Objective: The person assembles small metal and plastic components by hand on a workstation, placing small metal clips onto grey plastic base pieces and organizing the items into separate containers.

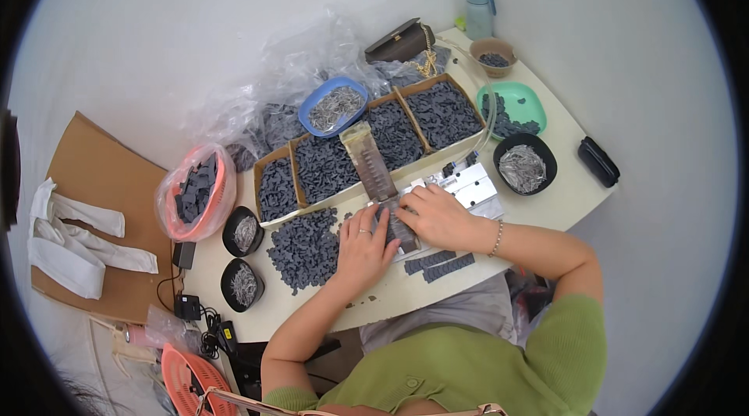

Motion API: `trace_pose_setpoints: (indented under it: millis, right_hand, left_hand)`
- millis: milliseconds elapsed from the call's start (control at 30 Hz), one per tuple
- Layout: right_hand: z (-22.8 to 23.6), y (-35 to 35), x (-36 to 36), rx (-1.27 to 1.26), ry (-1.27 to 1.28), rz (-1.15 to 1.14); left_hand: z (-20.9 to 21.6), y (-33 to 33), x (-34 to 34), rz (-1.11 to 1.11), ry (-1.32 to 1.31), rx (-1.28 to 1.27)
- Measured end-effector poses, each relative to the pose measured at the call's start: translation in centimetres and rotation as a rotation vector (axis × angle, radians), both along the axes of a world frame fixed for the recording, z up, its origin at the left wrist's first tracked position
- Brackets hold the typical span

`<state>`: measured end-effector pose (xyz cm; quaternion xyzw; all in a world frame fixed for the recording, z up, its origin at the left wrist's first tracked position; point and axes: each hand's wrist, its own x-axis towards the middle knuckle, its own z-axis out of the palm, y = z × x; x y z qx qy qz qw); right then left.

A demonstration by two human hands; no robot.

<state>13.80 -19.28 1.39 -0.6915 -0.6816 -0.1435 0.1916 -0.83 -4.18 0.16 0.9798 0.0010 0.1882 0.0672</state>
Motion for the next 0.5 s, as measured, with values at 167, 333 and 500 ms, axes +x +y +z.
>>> trace_pose_setpoints:
  millis: [167, 333, 500]
  right_hand:
    - [0.3, 0.2, 0.3, -0.036, -0.086, -0.017]
    - [0.3, 0.6, 0.9, -0.068, -0.092, -0.014]
    - [0.0, 0.8, 0.7, -0.069, -0.104, -0.012]
  left_hand:
    - [0.2, -1.3, 0.4, 0.048, 0.012, -0.084]
    - [1.4, -0.6, 0.8, 0.082, 0.026, -0.209]
    - [1.0, 0.0, 0.6, 0.032, 0.006, -0.133]
